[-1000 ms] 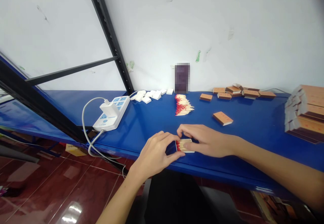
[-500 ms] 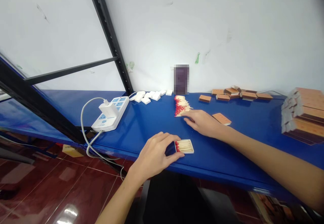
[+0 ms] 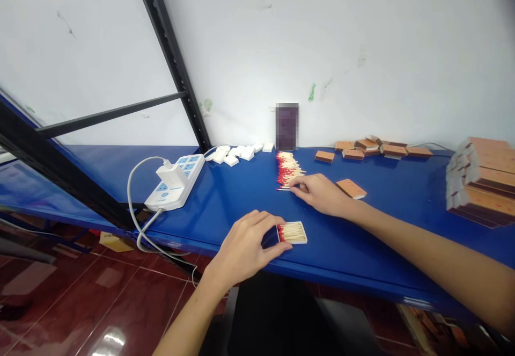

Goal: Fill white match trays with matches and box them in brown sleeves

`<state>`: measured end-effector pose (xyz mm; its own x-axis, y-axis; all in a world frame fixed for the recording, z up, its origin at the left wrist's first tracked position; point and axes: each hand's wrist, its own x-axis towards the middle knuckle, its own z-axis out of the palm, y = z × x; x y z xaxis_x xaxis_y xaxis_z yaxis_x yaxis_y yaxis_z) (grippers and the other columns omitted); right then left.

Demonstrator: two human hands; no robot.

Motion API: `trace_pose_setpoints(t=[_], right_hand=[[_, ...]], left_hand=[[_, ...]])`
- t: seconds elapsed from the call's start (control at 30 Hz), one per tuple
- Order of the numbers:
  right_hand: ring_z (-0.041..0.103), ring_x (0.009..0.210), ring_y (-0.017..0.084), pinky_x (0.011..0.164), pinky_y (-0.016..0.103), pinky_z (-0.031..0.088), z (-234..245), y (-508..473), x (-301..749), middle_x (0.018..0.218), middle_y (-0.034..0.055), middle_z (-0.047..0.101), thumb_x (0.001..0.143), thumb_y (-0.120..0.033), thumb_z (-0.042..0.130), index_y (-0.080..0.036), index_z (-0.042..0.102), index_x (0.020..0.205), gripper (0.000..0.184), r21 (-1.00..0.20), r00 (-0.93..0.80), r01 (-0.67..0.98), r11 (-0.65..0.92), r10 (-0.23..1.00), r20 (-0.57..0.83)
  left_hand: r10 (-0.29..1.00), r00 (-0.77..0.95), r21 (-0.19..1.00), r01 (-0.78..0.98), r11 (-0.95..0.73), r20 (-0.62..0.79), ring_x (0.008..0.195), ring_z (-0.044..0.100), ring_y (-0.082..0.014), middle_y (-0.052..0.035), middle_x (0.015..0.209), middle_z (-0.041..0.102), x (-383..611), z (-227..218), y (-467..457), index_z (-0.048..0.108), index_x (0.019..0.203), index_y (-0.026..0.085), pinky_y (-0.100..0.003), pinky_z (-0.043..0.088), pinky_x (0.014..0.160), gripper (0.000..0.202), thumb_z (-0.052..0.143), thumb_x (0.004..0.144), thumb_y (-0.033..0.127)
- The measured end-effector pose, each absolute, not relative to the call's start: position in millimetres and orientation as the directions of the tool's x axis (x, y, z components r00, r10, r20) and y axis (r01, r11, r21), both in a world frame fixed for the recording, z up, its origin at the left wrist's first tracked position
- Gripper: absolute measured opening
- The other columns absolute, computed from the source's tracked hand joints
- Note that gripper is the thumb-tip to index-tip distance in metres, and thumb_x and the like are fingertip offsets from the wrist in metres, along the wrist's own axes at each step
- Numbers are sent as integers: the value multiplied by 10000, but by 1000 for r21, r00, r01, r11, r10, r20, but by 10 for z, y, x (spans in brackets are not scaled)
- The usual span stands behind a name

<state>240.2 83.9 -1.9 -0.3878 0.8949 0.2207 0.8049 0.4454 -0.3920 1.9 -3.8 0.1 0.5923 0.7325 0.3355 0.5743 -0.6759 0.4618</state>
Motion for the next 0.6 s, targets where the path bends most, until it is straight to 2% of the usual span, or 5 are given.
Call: trace_pose_setpoints(t=[0.23,0.43,0.5,0.6], right_hand=[[520,605,146,592,261,317,6,791,2414,668,-9,620,902,-282,531,-214,702,867,188,-444,-383,783,436,900,209],[501,548,133,574,259,317,59,674,2428,590,-30,570,877,-262,535,-205,686,835,167,-447,-435,766,463,884,171],[517,561,137,602,266,325,94,635,2429,599,-24,582,858,-252,546,-203,679,811,149,-386,-451,784,486,873,183],[552,595,147,728,307,348,148,639,2469,628,-13,622,845,-234,543,-197,678,817,143,-207,-434,844,495,857,278]], left_hand=[[731,590,464,570,-678,342,955,624,-216,-12,1106,706,28,0,-40,637,1083,219,-330,463,863,249,742,895,343],[736,589,460,580,-673,333,936,606,-218,-9,1097,701,18,1,-48,638,1072,223,-343,460,865,233,736,899,346],[737,590,458,582,-672,331,931,607,-218,-8,1093,700,17,0,-51,638,1075,226,-346,460,867,238,735,899,352],[731,592,455,577,-678,338,956,616,-221,-11,1102,701,19,-2,-48,640,1079,228,-349,460,892,240,733,900,359]])
